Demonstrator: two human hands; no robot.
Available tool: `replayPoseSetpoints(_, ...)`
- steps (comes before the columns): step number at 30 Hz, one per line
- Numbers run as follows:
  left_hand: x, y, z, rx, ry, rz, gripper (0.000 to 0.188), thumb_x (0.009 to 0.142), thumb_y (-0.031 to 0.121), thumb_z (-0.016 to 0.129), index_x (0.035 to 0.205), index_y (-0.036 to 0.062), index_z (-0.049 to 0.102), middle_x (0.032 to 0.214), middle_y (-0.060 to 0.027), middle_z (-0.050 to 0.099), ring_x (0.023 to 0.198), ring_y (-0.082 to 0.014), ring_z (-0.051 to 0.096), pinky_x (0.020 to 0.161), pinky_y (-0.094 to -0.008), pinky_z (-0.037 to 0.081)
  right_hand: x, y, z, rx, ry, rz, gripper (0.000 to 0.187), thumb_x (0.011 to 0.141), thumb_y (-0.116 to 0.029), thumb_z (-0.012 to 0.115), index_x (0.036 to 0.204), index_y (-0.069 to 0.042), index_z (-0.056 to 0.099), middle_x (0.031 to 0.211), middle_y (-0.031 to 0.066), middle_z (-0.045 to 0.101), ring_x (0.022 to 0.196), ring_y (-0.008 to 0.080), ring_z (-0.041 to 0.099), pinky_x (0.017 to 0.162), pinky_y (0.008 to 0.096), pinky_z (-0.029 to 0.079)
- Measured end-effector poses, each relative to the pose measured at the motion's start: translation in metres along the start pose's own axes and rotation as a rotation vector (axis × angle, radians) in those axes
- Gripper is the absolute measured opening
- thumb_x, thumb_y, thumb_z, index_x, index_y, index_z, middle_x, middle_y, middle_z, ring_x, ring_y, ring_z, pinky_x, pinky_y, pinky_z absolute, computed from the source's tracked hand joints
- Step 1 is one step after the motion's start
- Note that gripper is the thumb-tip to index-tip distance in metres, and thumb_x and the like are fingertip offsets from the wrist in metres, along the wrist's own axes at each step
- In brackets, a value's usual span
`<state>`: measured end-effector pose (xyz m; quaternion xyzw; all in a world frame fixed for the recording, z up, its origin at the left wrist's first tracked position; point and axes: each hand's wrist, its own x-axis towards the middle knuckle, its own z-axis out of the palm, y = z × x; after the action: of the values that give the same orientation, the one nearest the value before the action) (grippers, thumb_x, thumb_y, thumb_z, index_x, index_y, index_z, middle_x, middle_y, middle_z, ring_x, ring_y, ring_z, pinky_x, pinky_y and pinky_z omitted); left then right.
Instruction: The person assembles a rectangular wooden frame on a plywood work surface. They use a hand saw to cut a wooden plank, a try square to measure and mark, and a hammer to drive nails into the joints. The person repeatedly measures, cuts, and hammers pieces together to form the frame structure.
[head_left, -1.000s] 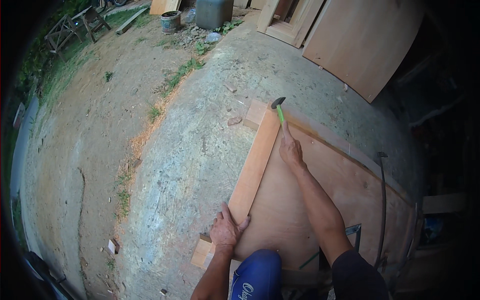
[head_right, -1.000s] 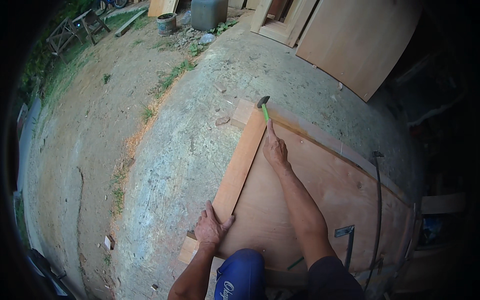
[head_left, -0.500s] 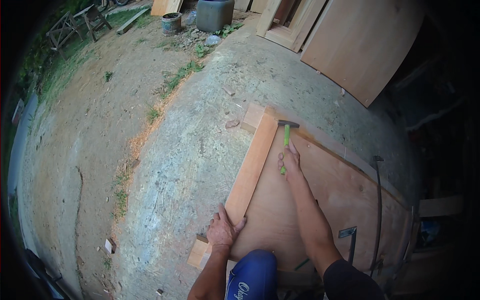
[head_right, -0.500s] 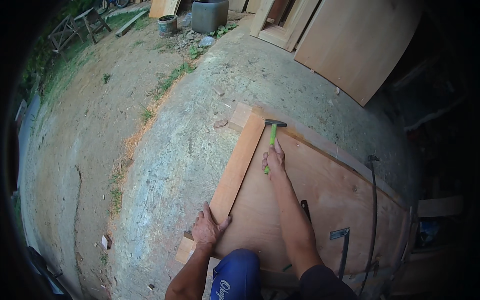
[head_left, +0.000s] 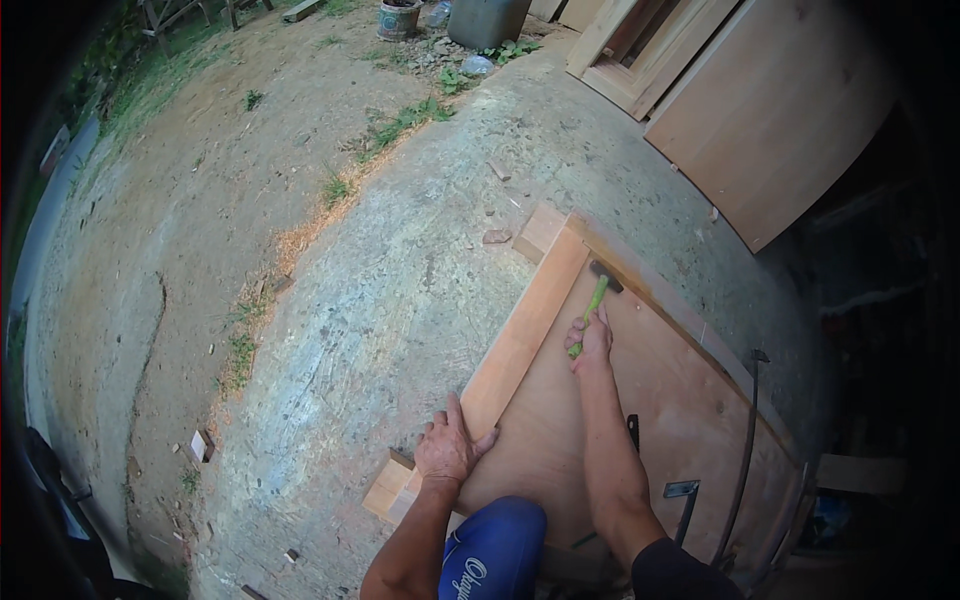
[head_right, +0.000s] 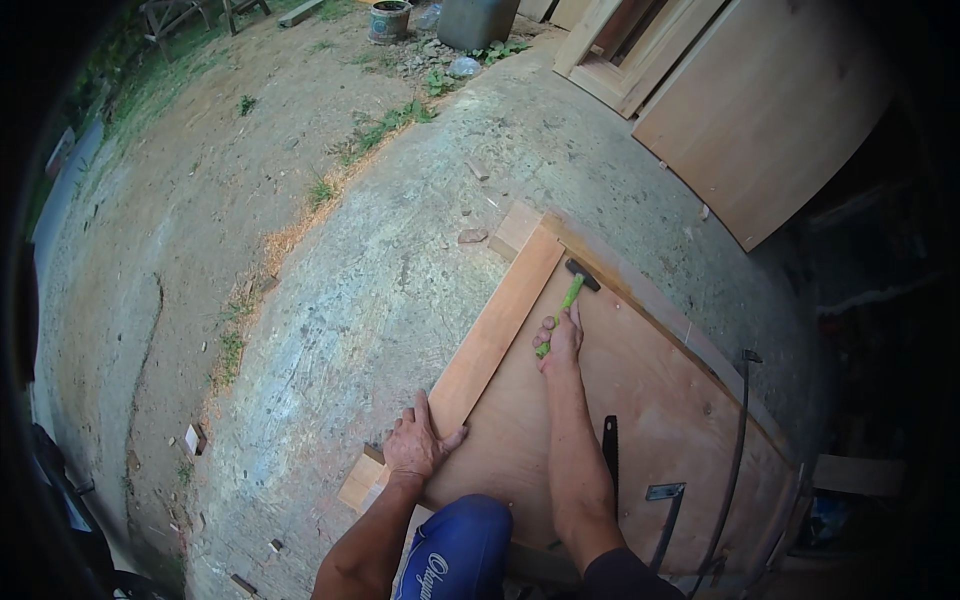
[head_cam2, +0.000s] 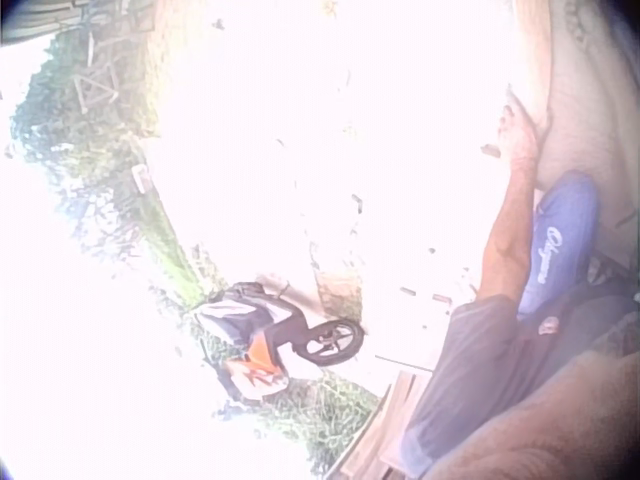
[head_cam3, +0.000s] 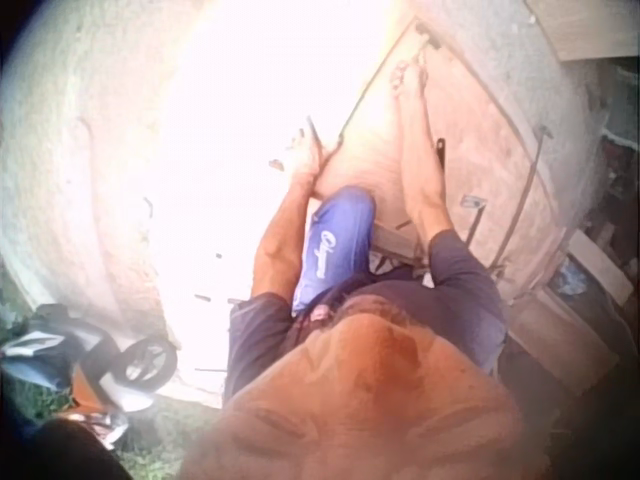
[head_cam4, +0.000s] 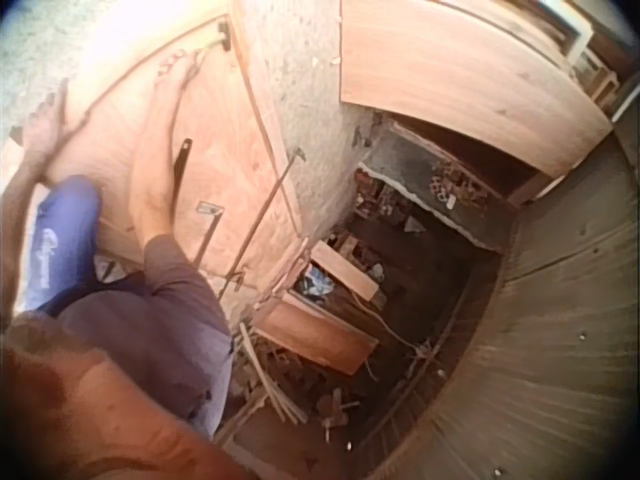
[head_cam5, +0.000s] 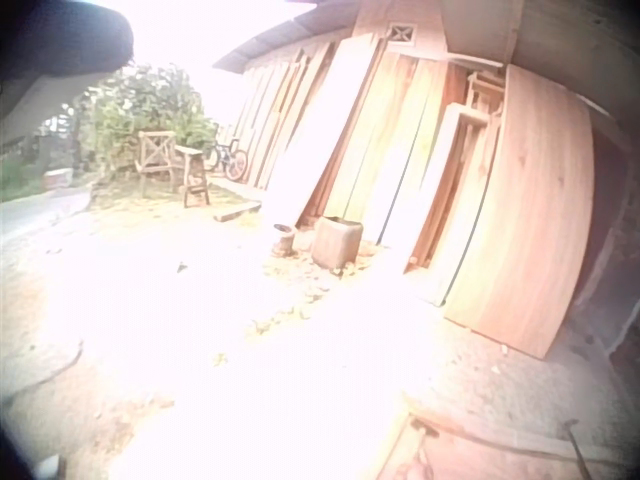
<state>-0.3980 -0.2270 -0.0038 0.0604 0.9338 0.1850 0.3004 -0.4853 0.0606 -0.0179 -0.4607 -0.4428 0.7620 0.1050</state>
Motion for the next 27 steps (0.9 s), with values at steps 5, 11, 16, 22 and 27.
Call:
replayPoseSetpoints(5, 0.000, -0.001, 0.003, -0.011, 0.004, 0.014, 0.112, 0.079, 0.080, 0.059, 0.156, 0.0054, 0.028, 0.127, -0.0216, 0.060, 0.114, -0.0361, 0.065, 0.096, -0.0465, 0.052, 0.002, 0.003, -0.011, 0.008, -0.098, 0.004, 0.055, 0.109, -0.025, 0.035, 0.160, -0.036, 0.020, 0.072, -0.0019, 0.045, 0.050, 0.0087, 0.040, 0.046, 0.0265, 0.039)
replayPoseSetpoints(11, 0.003, 0.005, 0.004, -0.005, 0.028, 0.013, 0.111, 0.079, 0.079, 0.060, 0.155, 0.0051, 0.029, 0.124, -0.0209, 0.061, 0.113, -0.0360, 0.065, 0.095, -0.0463, 0.052, -0.010, -0.006, -0.007, -0.065, -0.003, -0.017, 0.055, 0.109, -0.026, 0.037, 0.160, -0.037, 0.020, 0.070, -0.0022, 0.045, 0.049, 0.0089, 0.040, 0.045, 0.0257, 0.038)
replayPoseSetpoints(16, -0.002, 0.003, 0.004, -0.033, 0.087, 0.039, 0.106, 0.079, 0.075, 0.063, 0.154, 0.0071, 0.032, 0.119, -0.0197, 0.063, 0.107, -0.0368, 0.066, 0.092, -0.0482, 0.053, -0.011, -0.008, -0.007, -0.113, -0.058, -0.021, 0.055, 0.109, -0.025, 0.039, 0.160, -0.036, 0.021, 0.069, -0.0017, 0.045, 0.048, 0.0086, 0.040, 0.043, 0.0258, 0.037)
replayPoseSetpoints(22, -0.001, -0.013, 0.011, -0.111, 0.106, 0.062, 0.103, 0.081, 0.069, 0.066, 0.154, 0.0078, 0.029, 0.120, -0.0198, 0.062, 0.110, -0.0356, 0.065, 0.093, -0.0480, 0.052, -0.054, -0.007, -0.005, -0.457, -0.079, -0.168, 0.059, 0.108, -0.028, 0.041, 0.162, -0.028, 0.018, 0.069, -0.0014, 0.044, 0.048, 0.0076, 0.040, 0.041, 0.0258, 0.038)
replayPoseSetpoints(27, -0.006, -0.018, 0.009, -0.169, 0.123, 0.083, 0.101, 0.079, 0.063, 0.071, 0.153, 0.0066, 0.031, 0.119, -0.0192, 0.062, 0.110, -0.0352, 0.064, 0.094, -0.0486, 0.050, -0.125, 0.028, -0.008, -0.900, -0.318, -0.309, 0.059, 0.107, -0.021, 0.043, 0.162, -0.019, 0.021, 0.068, -0.0026, 0.044, 0.052, 0.0054, 0.040, 0.044, 0.0237, 0.038)
